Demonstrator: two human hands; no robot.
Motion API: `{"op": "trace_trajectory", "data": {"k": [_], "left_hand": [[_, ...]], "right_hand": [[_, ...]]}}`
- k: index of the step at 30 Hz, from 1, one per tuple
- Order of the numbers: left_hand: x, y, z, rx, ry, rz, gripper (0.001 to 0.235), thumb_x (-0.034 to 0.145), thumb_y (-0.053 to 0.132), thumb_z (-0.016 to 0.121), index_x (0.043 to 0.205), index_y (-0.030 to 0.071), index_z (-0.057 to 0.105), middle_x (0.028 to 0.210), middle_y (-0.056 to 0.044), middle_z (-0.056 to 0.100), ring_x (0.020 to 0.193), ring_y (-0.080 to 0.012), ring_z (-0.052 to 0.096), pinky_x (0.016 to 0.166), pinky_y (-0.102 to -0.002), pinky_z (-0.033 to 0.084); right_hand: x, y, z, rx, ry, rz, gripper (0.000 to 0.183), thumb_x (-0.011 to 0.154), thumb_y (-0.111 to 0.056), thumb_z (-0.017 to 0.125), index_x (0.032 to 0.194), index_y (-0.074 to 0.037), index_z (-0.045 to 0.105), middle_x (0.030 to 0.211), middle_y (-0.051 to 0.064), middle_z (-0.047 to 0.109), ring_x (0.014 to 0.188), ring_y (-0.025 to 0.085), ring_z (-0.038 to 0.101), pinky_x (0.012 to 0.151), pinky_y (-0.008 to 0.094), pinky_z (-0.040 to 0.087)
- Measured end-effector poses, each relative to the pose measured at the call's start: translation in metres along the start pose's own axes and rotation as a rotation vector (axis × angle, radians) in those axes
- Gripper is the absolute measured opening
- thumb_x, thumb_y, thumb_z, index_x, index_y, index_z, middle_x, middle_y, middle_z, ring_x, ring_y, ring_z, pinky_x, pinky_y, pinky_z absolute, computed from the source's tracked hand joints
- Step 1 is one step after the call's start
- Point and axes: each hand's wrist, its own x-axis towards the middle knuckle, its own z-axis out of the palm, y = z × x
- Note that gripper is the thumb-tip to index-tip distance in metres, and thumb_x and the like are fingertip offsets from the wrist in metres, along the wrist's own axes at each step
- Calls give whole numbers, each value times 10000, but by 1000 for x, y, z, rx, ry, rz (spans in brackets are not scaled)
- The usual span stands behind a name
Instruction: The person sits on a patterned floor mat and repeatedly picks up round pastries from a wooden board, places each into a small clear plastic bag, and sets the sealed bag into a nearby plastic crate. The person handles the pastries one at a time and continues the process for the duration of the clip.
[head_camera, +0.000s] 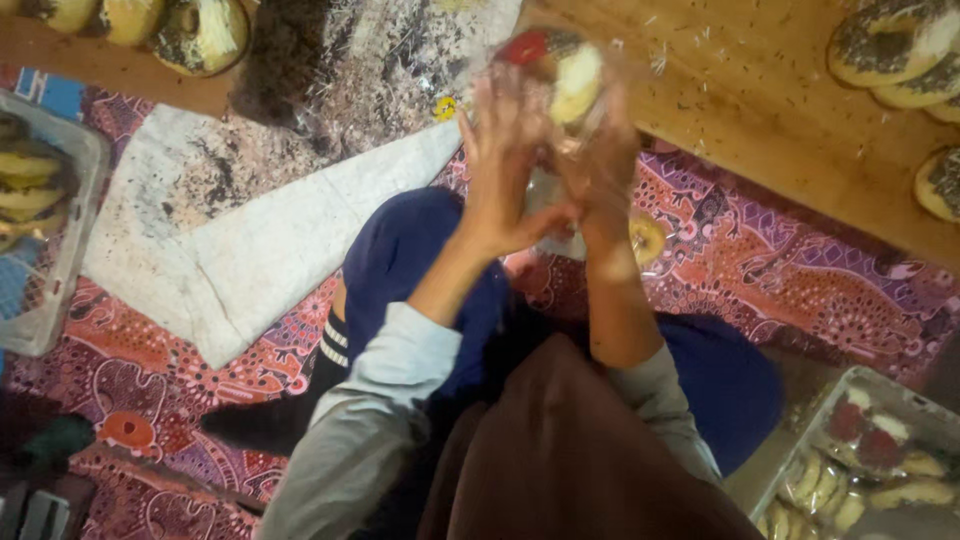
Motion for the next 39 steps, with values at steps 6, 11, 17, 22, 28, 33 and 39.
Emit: {"op": "trace_trajectory", "data": {"k": [6, 11, 17, 22, 28, 33, 39], "left_hand": [[-76, -10, -65, 139, 256, 189, 229, 960, 155, 804, 1178, 210, 764, 1371, -1, 702, 1432, -255, 534, 1285, -647, -6], [-140, 2, -97, -573, 359, -438, 181, 1037, 133, 635, 1067, 11, 765, 1103, -105, 789, 1091, -239, 732, 1092, -456, 418], [-159, -20, -93, -904, 406, -637, 238, 1062, 119, 612, 1079, -86, 731, 1049, -167, 780, 964, -176, 751, 900, -293, 598], [-162, -8, -91, -830, 425, -580, 213, 1030, 71, 665, 1168, -81, 724, 1074, -147, 772, 972, -147, 728, 895, -272, 585], [-163, 16, -99, -514, 328, -440, 185, 1035, 68, 669, 1158, -45, 750, 1072, -117, 789, 948, -126, 734, 870, -262, 591], [-152, 36, -111, -627, 608, -583, 204, 1057, 106, 653, 1173, -39, 736, 1109, -128, 775, 1022, -169, 731, 975, -302, 580], [-166, 29, -88, -2, 507, -107, 510, 1066, 308, 643, 1277, -147, 551, 1267, -304, 564, 1206, -412, 499, 1082, -365, 417]], "right_hand": [[-79, -30, -17, 36, -301, -606, 475, 1053, -92, 704, 1476, -40, 493, 1287, 124, 666, 1068, 218, 701, 919, 336, 603], [-122, -86, -18, 112, -587, 142, 178, 1013, -149, 721, 1176, -77, 719, 895, 60, 773, 718, 187, 743, 630, 306, 573], [-150, -112, 1, -175, -497, -667, 70, 1061, -133, 677, 1103, -106, 726, 846, 96, 669, 757, 258, 652, 667, 384, 516], [-147, -108, 15, -49, -331, -757, 227, 1073, -156, 679, 1235, 2, 707, 898, 109, 686, 771, 221, 657, 641, 344, 522], [-119, -84, 14, -67, -338, -653, 335, 1070, -189, 672, 1344, -6, 610, 1093, 115, 664, 964, 217, 648, 809, 353, 543], [-122, -50, -16, 223, -517, -113, 465, 1052, -229, 691, 1424, -22, 503, 1239, 111, 622, 1125, 211, 617, 947, 372, 536], [-192, -15, 27, 903, -650, 272, 571, 1025, -243, 705, 1483, -42, 432, 1388, 100, 571, 1281, 195, 569, 1066, 377, 500]]}}
